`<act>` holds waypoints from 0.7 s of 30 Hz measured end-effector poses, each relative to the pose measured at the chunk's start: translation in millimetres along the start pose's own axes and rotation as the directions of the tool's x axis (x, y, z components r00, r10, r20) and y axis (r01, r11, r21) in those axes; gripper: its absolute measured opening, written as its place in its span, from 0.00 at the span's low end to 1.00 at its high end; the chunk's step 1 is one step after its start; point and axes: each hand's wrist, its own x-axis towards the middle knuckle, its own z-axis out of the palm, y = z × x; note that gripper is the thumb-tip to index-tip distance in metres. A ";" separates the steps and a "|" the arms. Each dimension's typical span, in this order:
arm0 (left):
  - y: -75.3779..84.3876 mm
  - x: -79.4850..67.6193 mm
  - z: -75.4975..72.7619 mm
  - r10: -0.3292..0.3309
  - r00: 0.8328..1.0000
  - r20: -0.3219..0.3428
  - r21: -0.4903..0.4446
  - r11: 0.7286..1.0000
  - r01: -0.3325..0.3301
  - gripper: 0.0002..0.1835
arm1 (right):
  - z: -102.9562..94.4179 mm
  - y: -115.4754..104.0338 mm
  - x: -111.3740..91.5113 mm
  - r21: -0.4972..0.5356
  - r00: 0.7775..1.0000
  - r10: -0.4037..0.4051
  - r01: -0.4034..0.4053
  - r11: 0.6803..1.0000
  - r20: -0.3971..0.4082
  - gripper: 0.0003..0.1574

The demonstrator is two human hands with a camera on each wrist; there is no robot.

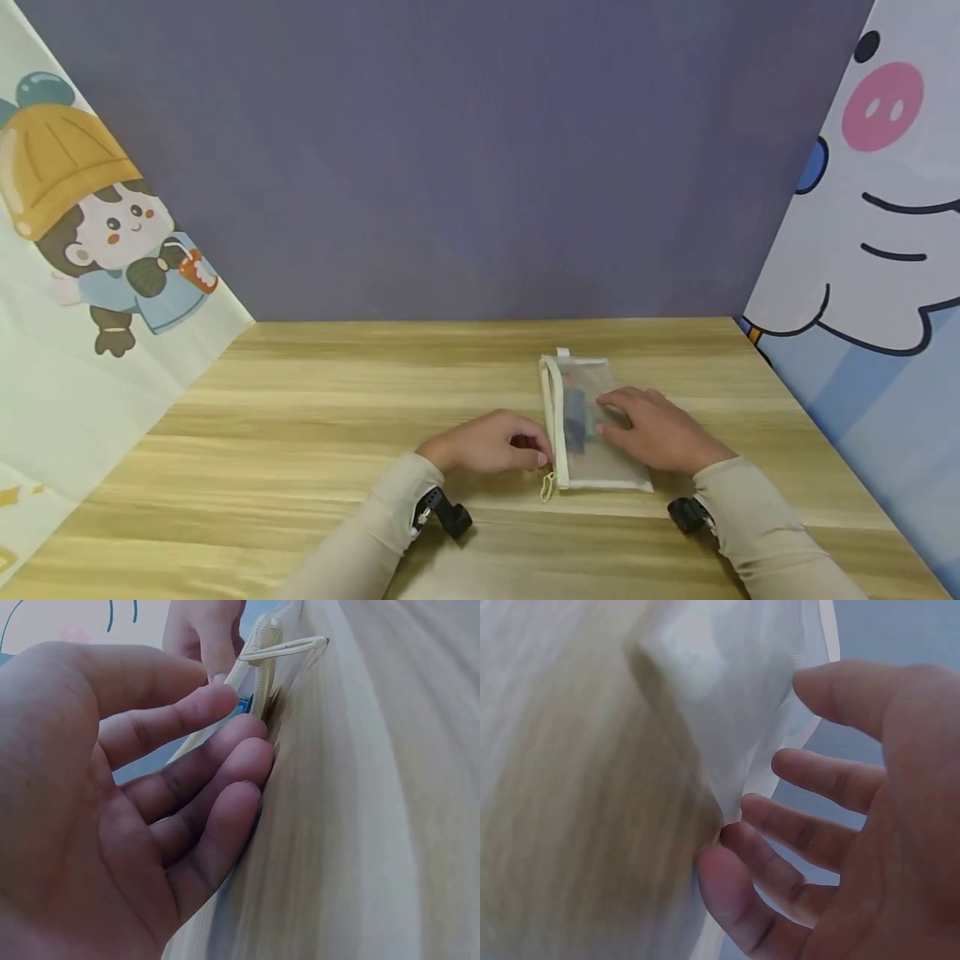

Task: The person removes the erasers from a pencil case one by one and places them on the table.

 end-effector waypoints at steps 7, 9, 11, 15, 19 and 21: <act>-1.5 -0.3 -4.2 -0.030 0.997 -0.065 -0.011 1.000 0.029 0.07 | -3.4 -10.1 2.1 -0.058 1.000 0.010 -0.010 0.998 0.005 0.33; -1.7 -0.5 -4.9 -0.033 0.996 -0.089 0.000 0.999 0.033 0.07 | -4.5 -13.7 2.5 -0.068 1.000 0.008 -0.008 0.998 0.001 0.33; -2.2 -0.7 -6.0 -0.032 0.994 -0.108 0.017 0.999 0.034 0.07 | -5.6 -16.5 3.2 -0.077 1.000 0.009 -0.009 0.997 -0.001 0.32; -2.9 -0.8 -9.0 -0.017 0.990 -0.137 0.085 0.996 0.029 0.07 | -5.7 -19.2 5.9 -0.100 1.000 0.020 -0.021 0.995 -0.014 0.30; -1.5 -0.5 -11.8 -0.022 0.988 -0.151 0.153 0.987 0.045 0.09 | -3.9 -19.5 8.7 -0.122 0.999 0.025 -0.030 0.992 -0.039 0.29; -0.5 0.0 -12.3 -0.023 0.989 -0.144 0.173 0.984 0.048 0.10 | -3.2 -20.1 9.1 -0.128 0.998 0.032 -0.038 0.991 -0.049 0.29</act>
